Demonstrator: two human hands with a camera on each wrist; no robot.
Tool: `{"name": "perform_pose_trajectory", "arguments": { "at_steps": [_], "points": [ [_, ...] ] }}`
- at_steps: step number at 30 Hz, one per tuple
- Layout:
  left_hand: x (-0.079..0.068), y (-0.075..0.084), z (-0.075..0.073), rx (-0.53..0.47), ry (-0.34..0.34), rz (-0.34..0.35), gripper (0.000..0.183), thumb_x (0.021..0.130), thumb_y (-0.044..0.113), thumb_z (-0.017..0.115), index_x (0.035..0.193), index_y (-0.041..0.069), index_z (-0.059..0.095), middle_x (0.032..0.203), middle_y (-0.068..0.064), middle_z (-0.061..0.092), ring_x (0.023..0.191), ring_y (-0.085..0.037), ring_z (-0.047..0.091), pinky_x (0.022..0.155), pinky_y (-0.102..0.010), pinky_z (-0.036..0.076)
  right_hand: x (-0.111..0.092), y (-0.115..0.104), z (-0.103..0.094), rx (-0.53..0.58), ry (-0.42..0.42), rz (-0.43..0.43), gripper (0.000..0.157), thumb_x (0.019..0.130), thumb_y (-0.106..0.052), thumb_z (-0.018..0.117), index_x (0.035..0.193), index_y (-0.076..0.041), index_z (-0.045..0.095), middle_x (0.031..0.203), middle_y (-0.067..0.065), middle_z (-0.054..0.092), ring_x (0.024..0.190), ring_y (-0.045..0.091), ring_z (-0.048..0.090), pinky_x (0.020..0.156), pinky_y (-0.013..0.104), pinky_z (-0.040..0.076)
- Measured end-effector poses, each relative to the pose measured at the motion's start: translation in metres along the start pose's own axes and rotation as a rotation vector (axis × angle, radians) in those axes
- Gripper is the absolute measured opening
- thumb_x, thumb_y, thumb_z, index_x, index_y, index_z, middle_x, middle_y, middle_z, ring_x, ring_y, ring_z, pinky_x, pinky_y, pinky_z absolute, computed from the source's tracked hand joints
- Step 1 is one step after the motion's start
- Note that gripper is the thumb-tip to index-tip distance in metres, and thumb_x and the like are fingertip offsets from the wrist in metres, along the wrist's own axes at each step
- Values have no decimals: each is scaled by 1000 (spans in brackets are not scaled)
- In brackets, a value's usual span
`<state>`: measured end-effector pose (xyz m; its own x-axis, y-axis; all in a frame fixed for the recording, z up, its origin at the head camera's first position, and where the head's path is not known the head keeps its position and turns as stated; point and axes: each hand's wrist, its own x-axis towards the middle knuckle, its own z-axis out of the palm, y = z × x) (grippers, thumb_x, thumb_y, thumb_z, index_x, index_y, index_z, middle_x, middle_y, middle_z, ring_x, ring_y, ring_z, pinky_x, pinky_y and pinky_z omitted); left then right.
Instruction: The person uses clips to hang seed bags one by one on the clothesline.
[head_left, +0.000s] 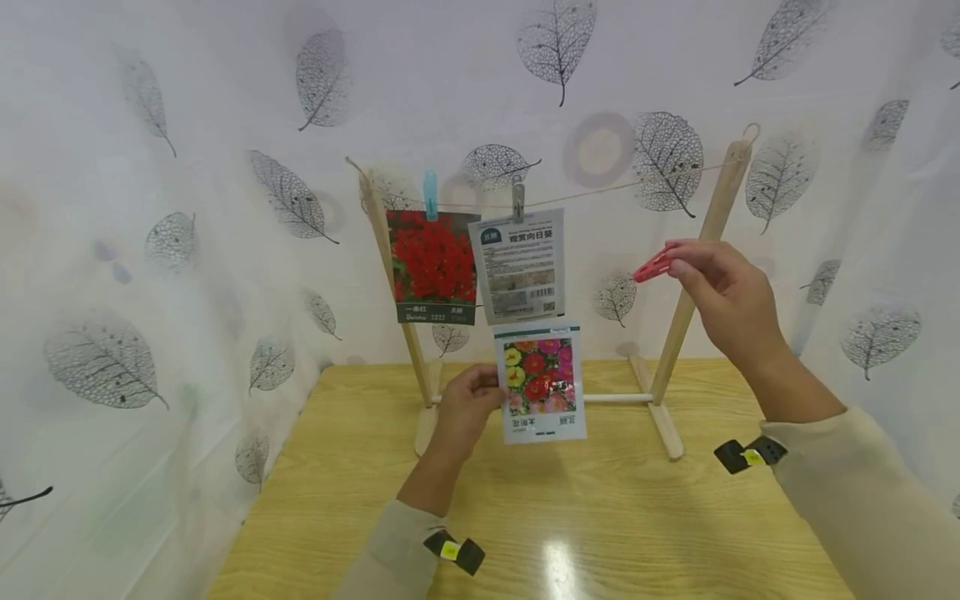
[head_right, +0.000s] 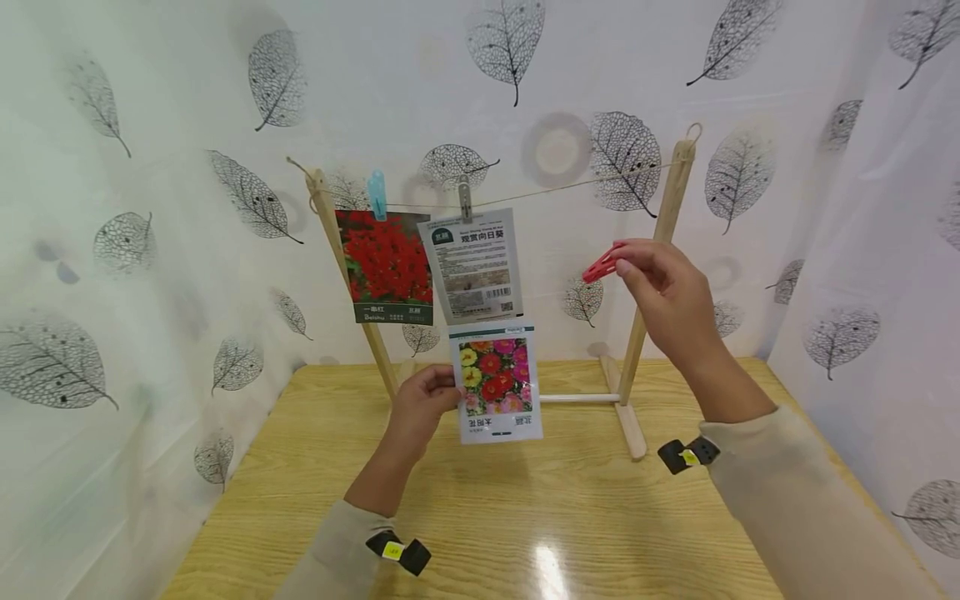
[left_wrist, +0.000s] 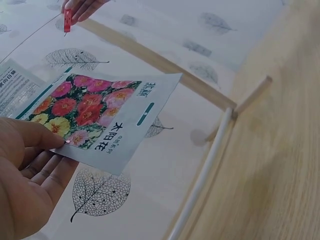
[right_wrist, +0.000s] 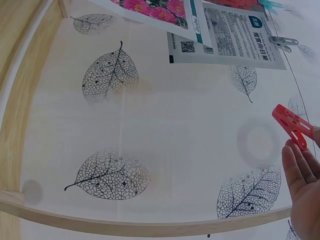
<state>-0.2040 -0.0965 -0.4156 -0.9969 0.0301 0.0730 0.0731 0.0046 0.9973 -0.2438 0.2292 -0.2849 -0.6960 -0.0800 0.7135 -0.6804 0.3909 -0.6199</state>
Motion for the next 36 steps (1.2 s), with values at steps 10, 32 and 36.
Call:
{"name": "perform_pose_trajectory", "arguments": {
  "at_steps": [10,32,36],
  "points": [
    [-1,5,4,-3,-1,0,26,91,0,63,117,-1,67,106,-18,70,86,-13,67,83,-30,60,11,-7,-2,-25,7,-11,23,99,-4,61,120,4,66,124,-15,65,106,-2,65,95,6,47],
    [10,11,15,60,33,28,28,89,0,64,116,1,68,109,-17,71,88,-13,68,84,-30,60,32,-22,-2,-73,6,-68,23,100,-6,60,121,0,67,121,-18,64,108,-4,64,96,7,47],
    [10,12,17,56,22,50,27,90,0,65,116,1,68,110,-18,70,90,-15,67,86,-31,60,34,-23,-2,-97,11,-71,22,100,-6,61,120,-1,68,121,-19,63,109,-5,62,96,6,47]
  ]
}}
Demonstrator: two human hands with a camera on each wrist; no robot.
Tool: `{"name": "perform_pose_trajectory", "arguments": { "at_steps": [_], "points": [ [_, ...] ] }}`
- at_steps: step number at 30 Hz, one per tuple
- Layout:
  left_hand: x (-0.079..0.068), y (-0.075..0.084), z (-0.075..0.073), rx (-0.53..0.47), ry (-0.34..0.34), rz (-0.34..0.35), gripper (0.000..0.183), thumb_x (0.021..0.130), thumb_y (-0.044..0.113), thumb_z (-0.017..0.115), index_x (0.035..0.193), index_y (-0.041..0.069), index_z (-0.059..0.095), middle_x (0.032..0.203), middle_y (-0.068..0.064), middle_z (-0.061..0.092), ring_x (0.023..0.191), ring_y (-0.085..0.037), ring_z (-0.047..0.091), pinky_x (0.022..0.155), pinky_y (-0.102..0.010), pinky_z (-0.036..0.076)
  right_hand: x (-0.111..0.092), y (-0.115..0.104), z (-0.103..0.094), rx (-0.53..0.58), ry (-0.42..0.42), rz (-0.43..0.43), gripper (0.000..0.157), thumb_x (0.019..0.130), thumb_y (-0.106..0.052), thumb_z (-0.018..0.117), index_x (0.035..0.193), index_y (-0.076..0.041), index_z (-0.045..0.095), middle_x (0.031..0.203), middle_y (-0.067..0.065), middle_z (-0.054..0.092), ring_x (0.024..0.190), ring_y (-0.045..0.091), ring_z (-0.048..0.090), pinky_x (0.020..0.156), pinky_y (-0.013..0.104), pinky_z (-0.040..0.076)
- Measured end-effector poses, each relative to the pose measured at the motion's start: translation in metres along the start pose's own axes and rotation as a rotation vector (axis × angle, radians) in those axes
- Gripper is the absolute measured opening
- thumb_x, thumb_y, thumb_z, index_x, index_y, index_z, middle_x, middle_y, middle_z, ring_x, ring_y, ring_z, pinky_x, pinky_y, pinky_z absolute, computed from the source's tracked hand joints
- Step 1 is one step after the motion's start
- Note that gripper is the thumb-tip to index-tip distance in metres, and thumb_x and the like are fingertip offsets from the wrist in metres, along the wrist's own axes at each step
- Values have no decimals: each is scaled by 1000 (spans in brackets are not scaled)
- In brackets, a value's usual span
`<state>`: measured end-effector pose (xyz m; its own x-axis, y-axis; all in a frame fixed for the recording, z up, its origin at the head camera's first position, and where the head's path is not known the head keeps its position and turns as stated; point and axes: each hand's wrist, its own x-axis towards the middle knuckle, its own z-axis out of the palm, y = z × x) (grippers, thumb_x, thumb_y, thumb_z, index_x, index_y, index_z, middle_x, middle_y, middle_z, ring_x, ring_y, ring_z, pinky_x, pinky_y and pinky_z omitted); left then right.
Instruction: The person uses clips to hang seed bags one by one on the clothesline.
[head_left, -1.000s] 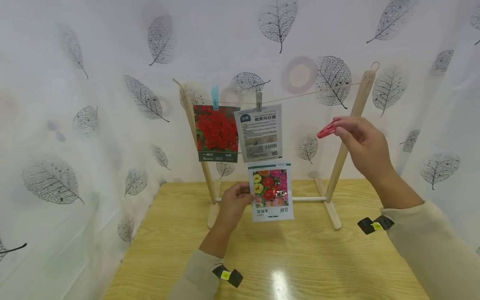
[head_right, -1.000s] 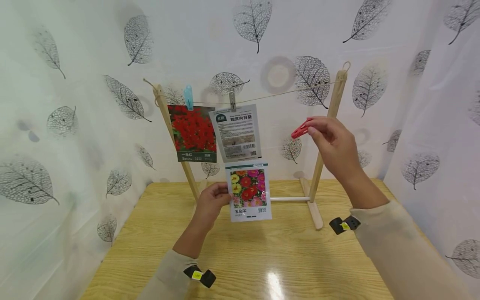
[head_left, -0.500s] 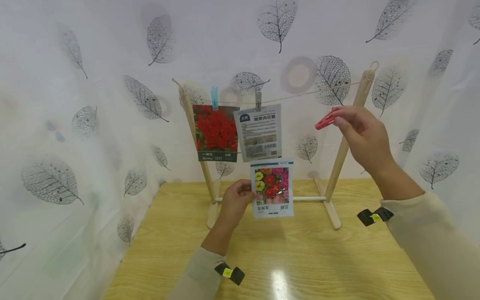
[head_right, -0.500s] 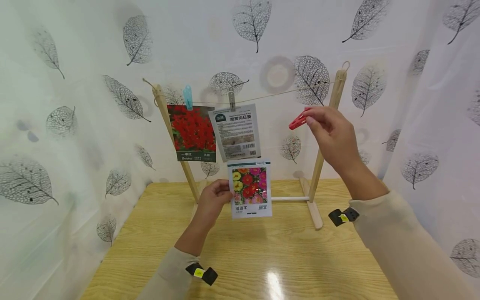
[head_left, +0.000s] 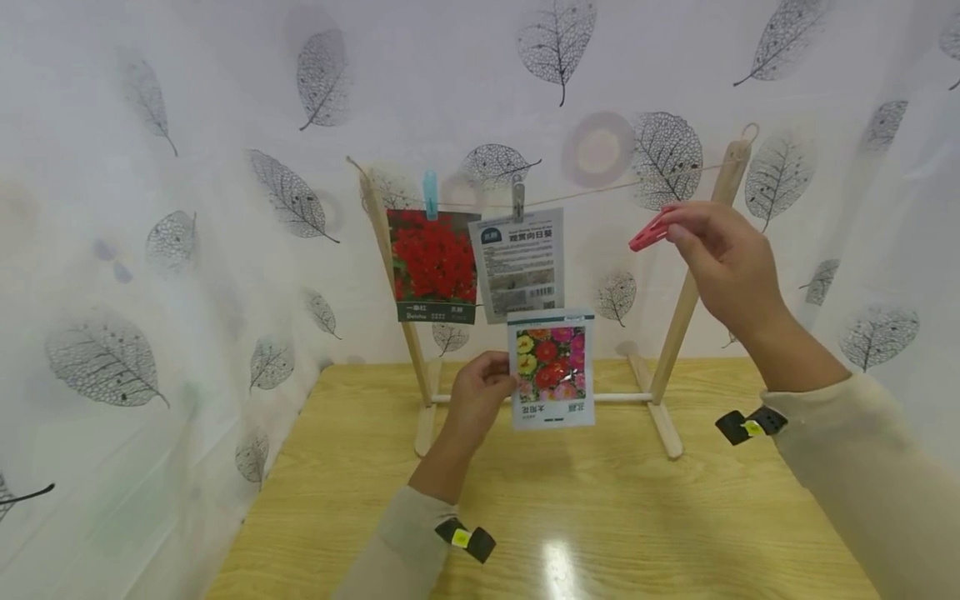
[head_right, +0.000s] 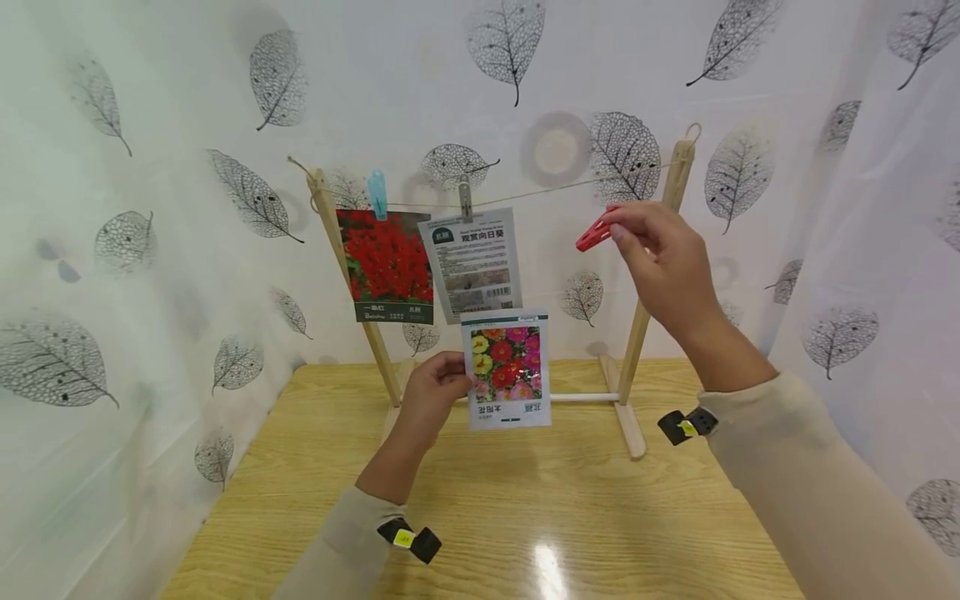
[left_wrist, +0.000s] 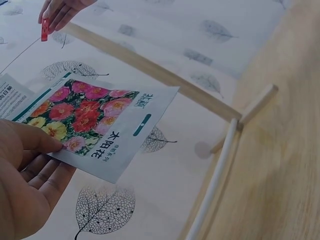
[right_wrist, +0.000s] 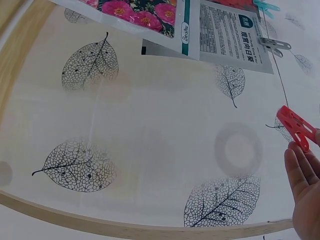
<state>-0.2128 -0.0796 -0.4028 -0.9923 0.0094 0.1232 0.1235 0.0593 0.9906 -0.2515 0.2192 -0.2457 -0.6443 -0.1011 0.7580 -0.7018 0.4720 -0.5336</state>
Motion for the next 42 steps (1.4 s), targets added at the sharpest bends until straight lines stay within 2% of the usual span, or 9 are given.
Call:
{"name": "perform_pose_trajectory", "arguments": {
  "at_steps": [7,15,23,31,36,42],
  "points": [
    [2,2,5,8,14,34,25,89,-2,65,113,-1,68,109,-18,71,87,-13,66,84,-29,59,7,-1,-4,-94,-1,-30,21,100,-10,61,120,-6,69,117,-25,61,112,-10,58,95,6,45],
    [4,3,9,24,33,40,25,87,-2,65,112,-1,68,107,-18,71,85,-13,66,80,-26,58,12,-5,-5,-137,-11,-67,21,100,-10,62,119,-7,71,124,-2,69,118,-11,54,96,6,44],
    [7,5,12,0,28,-3,25,87,1,66,113,3,69,102,-16,72,83,-13,67,80,-29,59,22,-9,-7,-169,0,-89,20,100,-11,62,117,-6,71,120,-5,69,117,-13,53,97,7,43],
    [12,4,16,0,22,4,23,88,2,67,110,4,69,99,-14,73,82,-14,68,77,-28,59,25,-15,-7,-194,-19,-117,21,100,-11,62,118,-7,71,126,7,69,118,-14,52,98,7,42],
    [15,2,18,8,19,7,21,90,2,66,110,5,69,100,-15,73,83,-16,69,78,-30,59,30,-16,-9,-212,-21,-160,19,100,-8,62,116,-3,71,125,9,70,120,-13,51,100,7,39],
    [18,3,20,37,27,17,22,90,3,66,111,5,69,100,-14,73,83,-15,69,78,-32,60,35,-19,-10,-226,-17,-172,20,100,-9,61,117,-4,71,125,8,69,117,-16,49,99,6,39]
  ]
}}
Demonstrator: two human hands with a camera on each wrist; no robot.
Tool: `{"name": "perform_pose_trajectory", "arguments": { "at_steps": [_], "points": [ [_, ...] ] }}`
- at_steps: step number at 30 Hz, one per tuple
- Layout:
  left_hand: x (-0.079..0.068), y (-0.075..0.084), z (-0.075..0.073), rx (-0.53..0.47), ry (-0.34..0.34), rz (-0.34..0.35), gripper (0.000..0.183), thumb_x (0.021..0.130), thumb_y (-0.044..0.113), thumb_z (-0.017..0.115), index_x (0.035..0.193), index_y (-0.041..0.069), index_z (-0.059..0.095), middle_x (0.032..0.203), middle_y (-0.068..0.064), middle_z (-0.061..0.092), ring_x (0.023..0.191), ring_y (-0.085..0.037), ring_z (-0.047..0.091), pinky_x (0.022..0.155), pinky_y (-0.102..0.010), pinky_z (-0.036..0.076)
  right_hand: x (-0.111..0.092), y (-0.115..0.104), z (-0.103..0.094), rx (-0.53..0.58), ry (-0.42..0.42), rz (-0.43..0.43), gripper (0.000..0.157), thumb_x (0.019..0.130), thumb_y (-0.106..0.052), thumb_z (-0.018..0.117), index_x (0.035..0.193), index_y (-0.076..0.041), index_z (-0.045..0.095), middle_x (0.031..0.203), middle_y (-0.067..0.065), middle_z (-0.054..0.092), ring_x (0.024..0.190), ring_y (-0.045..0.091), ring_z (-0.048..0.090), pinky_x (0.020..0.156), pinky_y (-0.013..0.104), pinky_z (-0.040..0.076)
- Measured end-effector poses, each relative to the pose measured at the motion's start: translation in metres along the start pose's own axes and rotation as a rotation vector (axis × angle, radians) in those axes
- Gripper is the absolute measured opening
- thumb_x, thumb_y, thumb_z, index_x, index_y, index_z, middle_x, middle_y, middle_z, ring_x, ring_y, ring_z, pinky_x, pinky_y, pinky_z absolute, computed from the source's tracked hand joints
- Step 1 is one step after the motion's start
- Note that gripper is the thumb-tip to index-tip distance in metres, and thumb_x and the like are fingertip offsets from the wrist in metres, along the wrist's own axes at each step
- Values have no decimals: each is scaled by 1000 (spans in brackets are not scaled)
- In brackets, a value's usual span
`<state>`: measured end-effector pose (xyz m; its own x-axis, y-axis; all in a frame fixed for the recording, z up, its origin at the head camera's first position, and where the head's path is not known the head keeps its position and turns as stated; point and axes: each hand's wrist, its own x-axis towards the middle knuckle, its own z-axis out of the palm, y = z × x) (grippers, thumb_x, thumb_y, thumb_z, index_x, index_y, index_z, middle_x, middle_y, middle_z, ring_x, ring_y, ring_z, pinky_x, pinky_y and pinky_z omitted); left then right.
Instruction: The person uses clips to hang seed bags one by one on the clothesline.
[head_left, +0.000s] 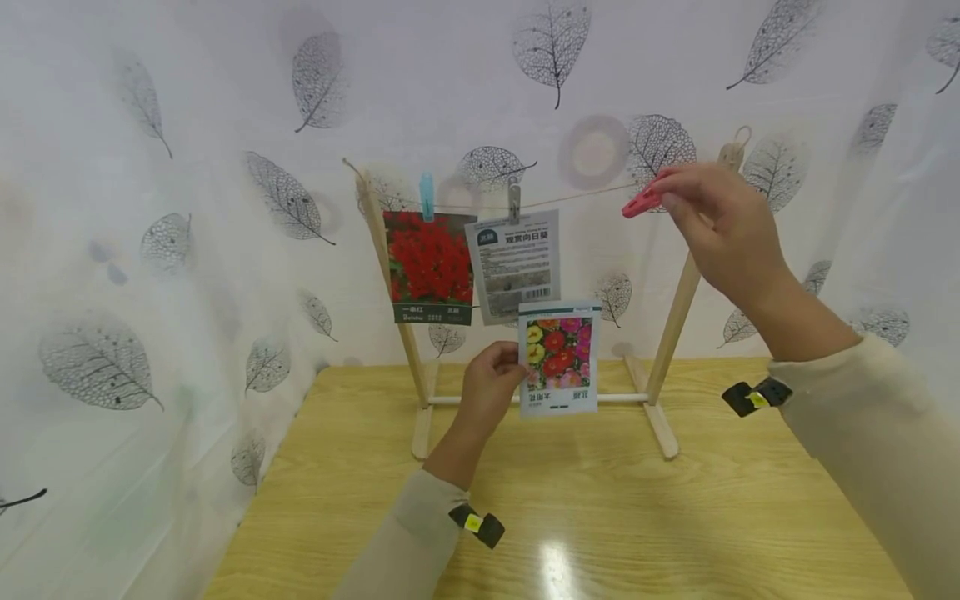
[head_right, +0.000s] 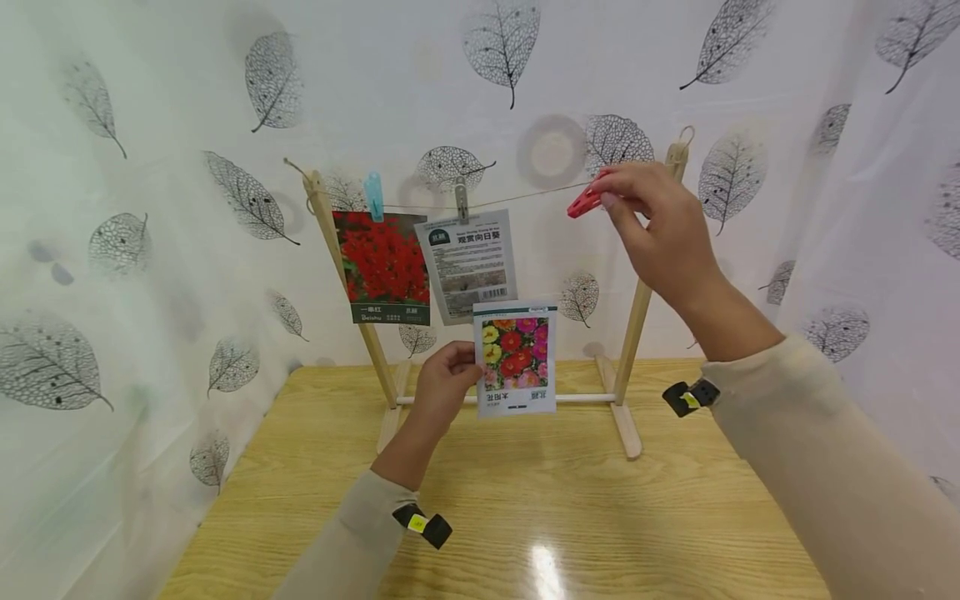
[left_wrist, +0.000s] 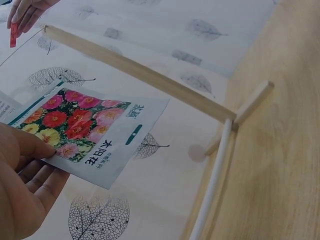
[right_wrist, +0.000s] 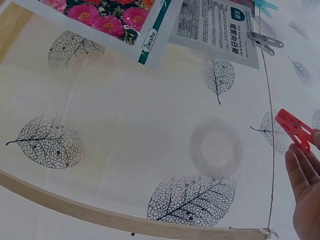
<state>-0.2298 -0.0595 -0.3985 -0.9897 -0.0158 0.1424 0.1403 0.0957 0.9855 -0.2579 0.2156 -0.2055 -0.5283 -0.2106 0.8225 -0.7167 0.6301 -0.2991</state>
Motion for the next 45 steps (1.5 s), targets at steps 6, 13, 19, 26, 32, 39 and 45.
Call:
{"name": "perform_pose_trajectory", "arguments": {
  "at_steps": [6,13,19,26,32,39,45],
  "points": [
    [1,2,0,31,9,25,22,89,2,64,111,4,69,99,-14,72,82,-15,69,78,-31,60,5,-2,-3,-4,18,-32,19,99,-5,61,115,-2,72,122,11,71,117,-13,51,98,6,39],
    [5,5,1,49,24,35,22,89,4,64,110,5,70,99,-12,72,83,-13,67,78,-31,59,11,-1,-6,-35,22,-67,19,98,-3,62,113,-3,74,122,11,71,120,1,56,96,5,38],
    [7,9,3,79,31,40,19,92,8,65,110,7,71,101,-10,71,86,-14,65,78,-30,58,16,2,-6,-45,40,-106,18,97,1,62,110,0,74,118,15,71,115,20,60,96,3,38],
    [10,14,7,79,40,51,20,93,9,64,111,5,72,103,-12,73,88,-16,66,81,-31,59,25,1,-5,-62,48,-145,16,96,2,63,107,2,74,115,16,72,113,29,63,98,3,37],
    [12,17,9,29,45,67,20,94,7,62,112,3,71,108,-14,73,89,-16,68,83,-33,61,30,-3,-7,-81,12,-142,17,97,-1,63,110,0,74,119,15,71,115,30,61,98,2,36],
    [11,22,9,10,43,77,21,96,7,62,115,1,71,111,-16,73,94,-20,70,83,-31,61,36,-3,-7,-88,-22,-150,18,98,-3,62,113,0,73,121,15,70,118,30,61,101,2,36],
    [12,24,8,17,33,92,24,98,9,61,119,2,70,114,-15,73,101,-23,71,86,-31,61,42,-3,-6,-99,-43,-150,18,99,-3,61,113,-1,73,122,15,69,120,30,60,100,2,34]
  ]
}}
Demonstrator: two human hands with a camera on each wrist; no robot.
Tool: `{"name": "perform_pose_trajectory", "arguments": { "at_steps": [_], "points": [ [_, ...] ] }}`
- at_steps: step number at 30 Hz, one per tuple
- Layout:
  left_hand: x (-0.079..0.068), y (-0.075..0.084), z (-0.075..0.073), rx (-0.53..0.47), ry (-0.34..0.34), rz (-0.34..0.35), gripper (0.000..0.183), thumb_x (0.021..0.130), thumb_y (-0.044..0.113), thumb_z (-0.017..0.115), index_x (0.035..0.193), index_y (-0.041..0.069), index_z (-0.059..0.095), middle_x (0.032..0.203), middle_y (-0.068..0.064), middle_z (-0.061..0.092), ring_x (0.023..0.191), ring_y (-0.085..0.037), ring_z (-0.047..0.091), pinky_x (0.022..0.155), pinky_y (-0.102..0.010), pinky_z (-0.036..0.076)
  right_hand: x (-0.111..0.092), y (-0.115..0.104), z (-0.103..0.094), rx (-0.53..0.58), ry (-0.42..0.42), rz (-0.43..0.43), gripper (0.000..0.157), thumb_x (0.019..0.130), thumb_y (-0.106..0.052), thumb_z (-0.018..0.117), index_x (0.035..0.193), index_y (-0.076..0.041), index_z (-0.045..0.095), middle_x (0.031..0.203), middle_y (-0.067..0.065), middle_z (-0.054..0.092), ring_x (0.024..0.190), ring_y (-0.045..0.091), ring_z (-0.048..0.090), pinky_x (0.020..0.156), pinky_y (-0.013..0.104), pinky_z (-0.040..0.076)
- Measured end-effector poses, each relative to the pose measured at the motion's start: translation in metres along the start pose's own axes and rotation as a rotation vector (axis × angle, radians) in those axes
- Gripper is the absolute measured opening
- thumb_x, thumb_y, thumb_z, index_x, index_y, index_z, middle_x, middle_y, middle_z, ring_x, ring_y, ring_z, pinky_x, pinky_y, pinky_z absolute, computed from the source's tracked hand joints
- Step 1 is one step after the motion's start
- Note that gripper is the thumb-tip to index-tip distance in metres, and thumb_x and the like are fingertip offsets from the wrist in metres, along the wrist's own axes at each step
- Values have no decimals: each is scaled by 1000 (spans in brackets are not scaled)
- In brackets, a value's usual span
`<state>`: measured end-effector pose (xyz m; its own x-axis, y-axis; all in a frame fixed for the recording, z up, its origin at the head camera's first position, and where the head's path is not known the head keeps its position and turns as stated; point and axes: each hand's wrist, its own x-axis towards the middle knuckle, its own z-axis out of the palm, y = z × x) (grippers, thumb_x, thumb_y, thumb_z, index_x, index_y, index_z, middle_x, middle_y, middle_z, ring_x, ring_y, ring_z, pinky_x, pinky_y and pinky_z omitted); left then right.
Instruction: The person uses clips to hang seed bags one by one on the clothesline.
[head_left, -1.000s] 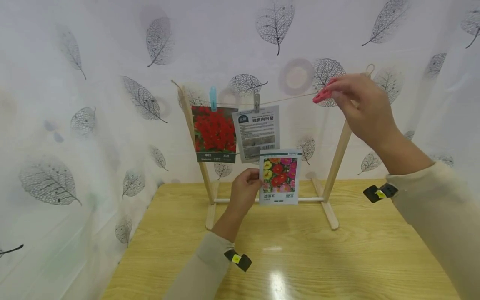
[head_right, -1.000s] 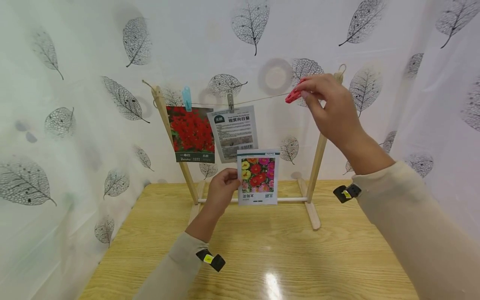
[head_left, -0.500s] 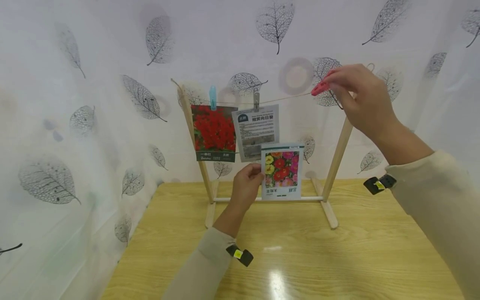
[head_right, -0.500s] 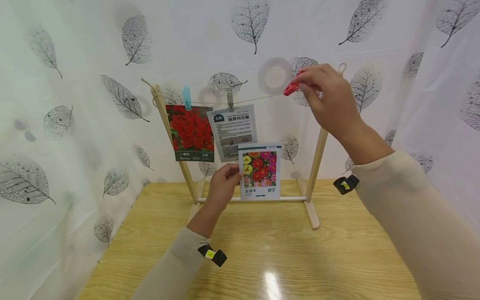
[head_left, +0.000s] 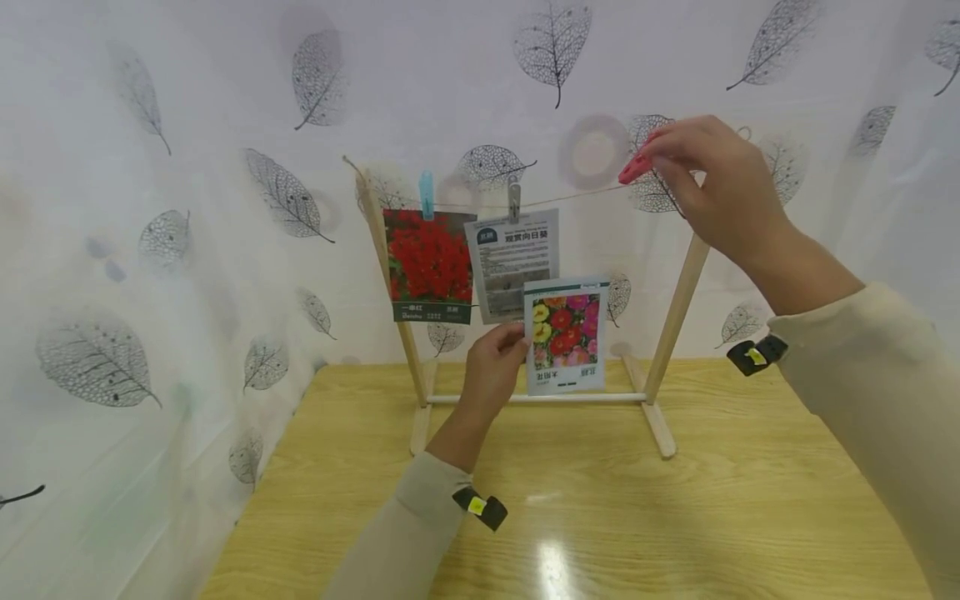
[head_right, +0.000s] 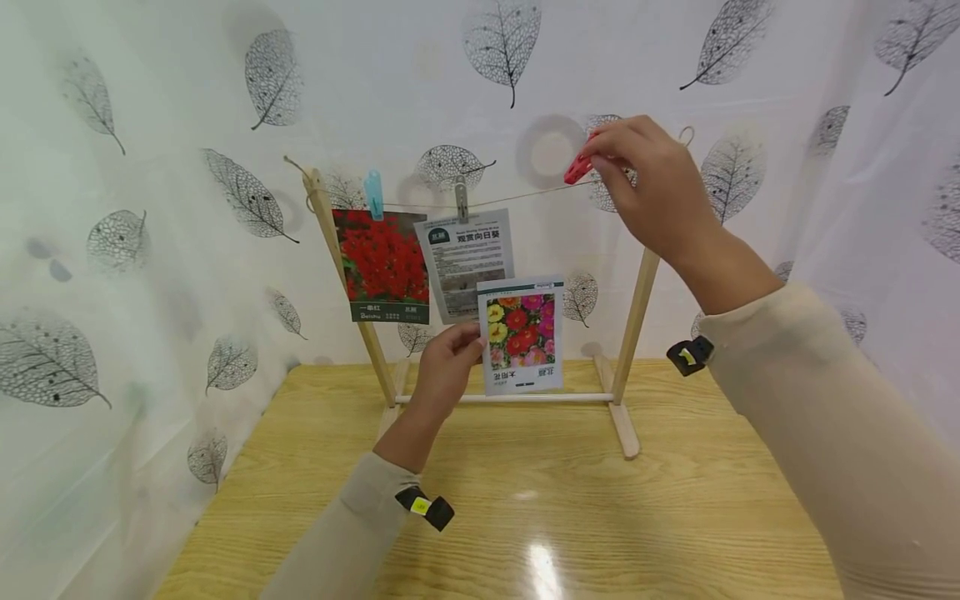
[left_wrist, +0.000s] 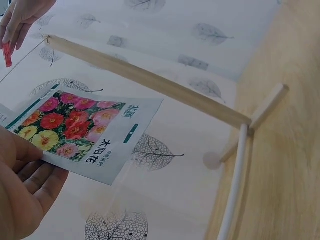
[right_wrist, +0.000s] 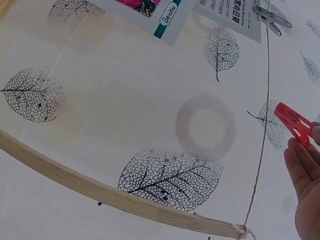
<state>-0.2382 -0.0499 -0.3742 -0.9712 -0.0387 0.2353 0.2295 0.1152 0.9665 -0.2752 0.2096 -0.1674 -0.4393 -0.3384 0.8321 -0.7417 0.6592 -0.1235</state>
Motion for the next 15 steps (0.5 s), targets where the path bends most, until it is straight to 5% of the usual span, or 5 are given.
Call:
{"name": "perform_pose_trajectory", "arguments": {
  "at_steps": [15],
  "points": [
    [5,9,5,9,4,0,24,99,11,60,119,4,71,115,-13,73,99,-23,71,85,-30,61,9,-6,-1,-15,-82,43,21,101,-8,59,118,-1,69,121,14,69,119,28,60,99,2,33]
  ]
}}
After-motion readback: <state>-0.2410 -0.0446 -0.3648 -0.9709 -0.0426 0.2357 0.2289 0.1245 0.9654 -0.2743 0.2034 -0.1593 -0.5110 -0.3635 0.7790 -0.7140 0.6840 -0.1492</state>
